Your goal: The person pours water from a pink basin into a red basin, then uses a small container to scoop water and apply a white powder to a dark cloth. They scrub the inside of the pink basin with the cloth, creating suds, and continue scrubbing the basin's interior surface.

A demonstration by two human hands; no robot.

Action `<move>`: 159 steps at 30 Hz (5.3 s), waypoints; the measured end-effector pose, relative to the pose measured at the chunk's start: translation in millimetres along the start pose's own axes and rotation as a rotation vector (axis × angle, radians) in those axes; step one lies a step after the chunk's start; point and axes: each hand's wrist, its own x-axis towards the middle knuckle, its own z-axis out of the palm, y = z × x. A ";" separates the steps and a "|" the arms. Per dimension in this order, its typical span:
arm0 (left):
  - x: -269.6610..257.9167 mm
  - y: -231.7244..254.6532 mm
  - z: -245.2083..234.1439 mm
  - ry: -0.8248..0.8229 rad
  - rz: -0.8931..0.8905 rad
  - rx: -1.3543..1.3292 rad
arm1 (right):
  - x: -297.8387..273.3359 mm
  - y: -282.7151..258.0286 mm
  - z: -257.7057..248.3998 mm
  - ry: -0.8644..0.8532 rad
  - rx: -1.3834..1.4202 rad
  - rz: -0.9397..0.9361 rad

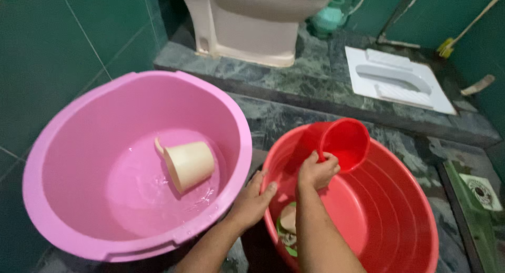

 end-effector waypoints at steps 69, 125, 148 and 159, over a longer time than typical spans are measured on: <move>-59.7 -96.3 -287.8 1.047 -0.192 0.498 | -258.9 -155.3 46.2 -1.224 -0.800 -1.164; -114.1 23.9 -310.2 1.280 0.033 -0.106 | -74.8 -2.2 35.2 0.050 0.091 0.078; -108.1 62.8 -286.9 0.957 0.112 -0.056 | -232.4 14.4 45.9 -0.607 0.536 0.689; -99.1 64.3 -270.6 1.036 0.367 -0.003 | -225.1 12.0 39.4 -0.632 0.387 0.647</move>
